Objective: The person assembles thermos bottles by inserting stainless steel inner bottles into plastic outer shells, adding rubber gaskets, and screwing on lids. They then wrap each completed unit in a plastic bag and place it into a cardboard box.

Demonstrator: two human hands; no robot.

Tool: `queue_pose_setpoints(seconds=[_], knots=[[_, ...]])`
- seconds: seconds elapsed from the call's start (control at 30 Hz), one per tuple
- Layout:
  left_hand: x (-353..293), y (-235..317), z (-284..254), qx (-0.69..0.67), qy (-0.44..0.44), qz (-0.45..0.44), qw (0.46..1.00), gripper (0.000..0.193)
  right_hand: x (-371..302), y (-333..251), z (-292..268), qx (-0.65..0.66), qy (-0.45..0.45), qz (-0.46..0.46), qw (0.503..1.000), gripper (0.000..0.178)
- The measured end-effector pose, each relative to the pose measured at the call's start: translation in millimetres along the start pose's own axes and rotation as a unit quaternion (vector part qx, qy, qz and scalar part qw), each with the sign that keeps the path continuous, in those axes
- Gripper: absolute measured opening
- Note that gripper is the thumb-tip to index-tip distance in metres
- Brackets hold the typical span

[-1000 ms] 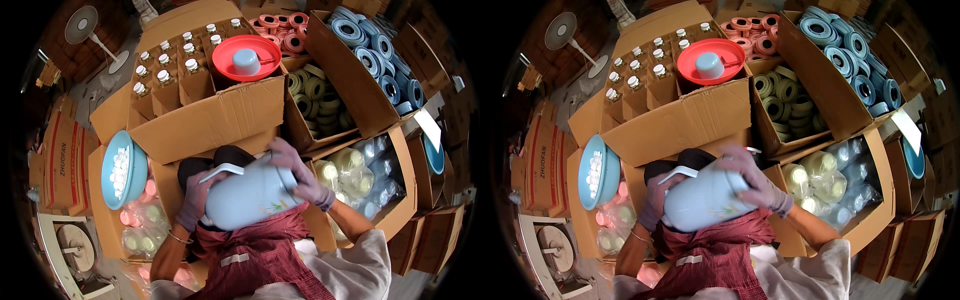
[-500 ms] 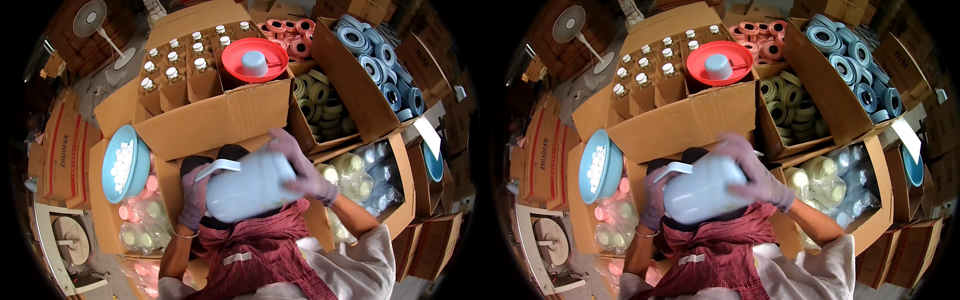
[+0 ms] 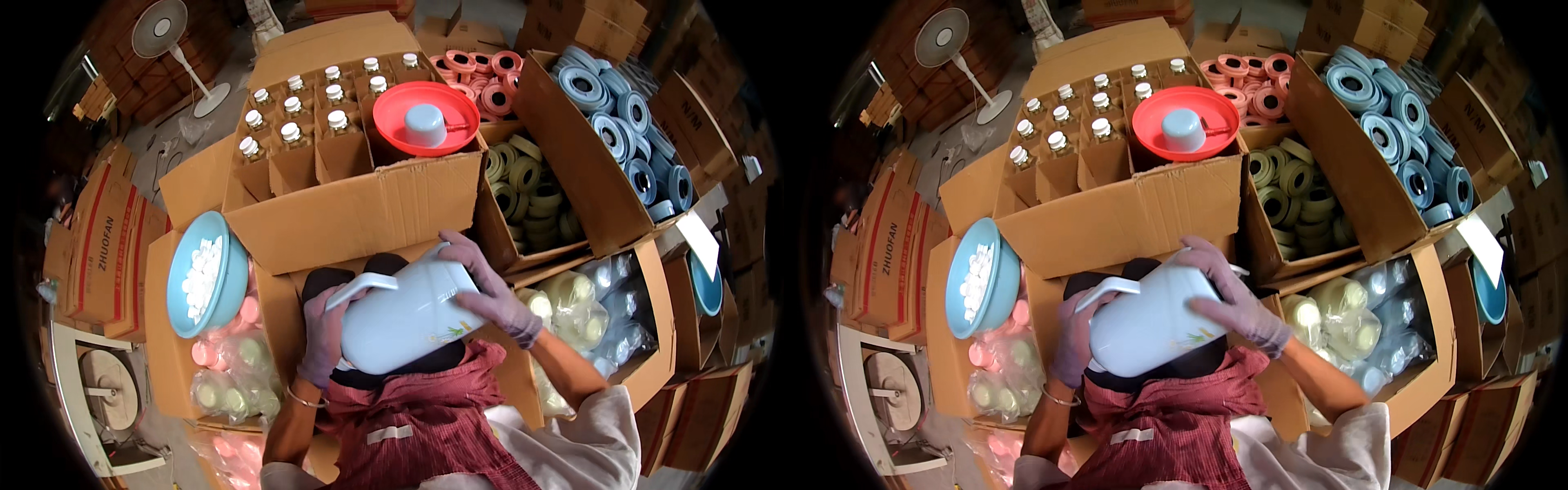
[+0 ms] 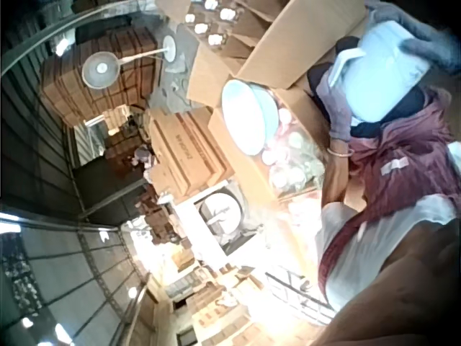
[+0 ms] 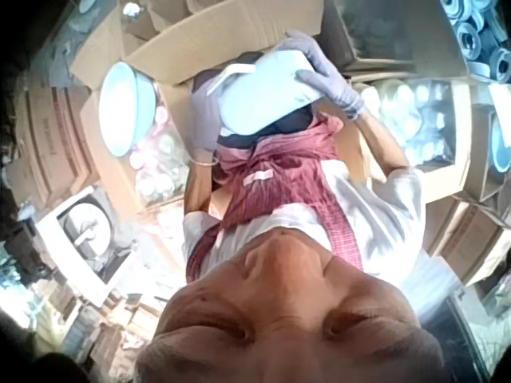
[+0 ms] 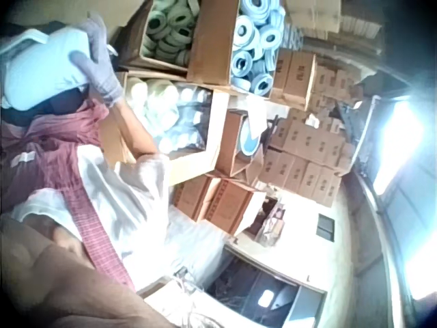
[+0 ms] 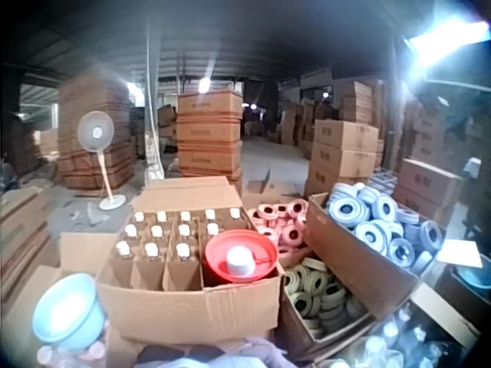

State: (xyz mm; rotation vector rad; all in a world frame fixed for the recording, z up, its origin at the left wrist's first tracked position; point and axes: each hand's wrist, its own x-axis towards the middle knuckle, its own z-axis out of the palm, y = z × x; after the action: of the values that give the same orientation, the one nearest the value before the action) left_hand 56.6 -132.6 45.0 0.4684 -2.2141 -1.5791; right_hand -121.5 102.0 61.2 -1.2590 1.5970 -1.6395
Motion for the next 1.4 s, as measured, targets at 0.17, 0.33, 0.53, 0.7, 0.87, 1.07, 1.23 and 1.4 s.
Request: queue_pose_setpoints(seconds=[0.17, 0.33, 0.53, 0.7, 0.87, 1.07, 1.23, 1.4], knots=[[10, 13, -16, -0.062, 0.077, -0.016, 0.995, 0.024, 34, 22, 8, 0.039, 0.047, 0.017, 0.998, 0.063], [18, -2, -45, -0.068, 0.224, -0.007, 0.972, 0.031, 165, 14, -38, -0.081, 0.068, -0.104, 0.989, 0.059], [78, -3, -15, -0.553, 0.064, 0.012, 0.831, 0.051, 274, 104, -158, -0.592, 0.012, 0.073, 0.802, 0.084], [104, -32, -19, -0.754, 0.064, -0.058, 0.651, 0.053, 227, 15, -101, -0.43, 0.124, -0.094, 0.889, 0.076], [110, 3, 22, -0.735, 0.099, -0.073, 0.667, 0.056, 134, -22, -9, -0.453, 0.015, -0.291, 0.843, 0.086], [100, 9, 36, -0.685, 0.084, -0.058, 0.721, 0.06, 105, -4, 27, 0.025, 0.142, 0.135, 0.98, 0.084], [87, 6, 38, -0.639, 0.083, -0.05, 0.763, 0.057, 89, 19, 44, -0.314, 0.199, -0.154, 0.915, 0.08], [88, 1, 40, -0.567, 0.107, 0.013, 0.817, 0.053, 92, 23, 43, 0.094, 0.139, 0.144, 0.975, 0.083]])
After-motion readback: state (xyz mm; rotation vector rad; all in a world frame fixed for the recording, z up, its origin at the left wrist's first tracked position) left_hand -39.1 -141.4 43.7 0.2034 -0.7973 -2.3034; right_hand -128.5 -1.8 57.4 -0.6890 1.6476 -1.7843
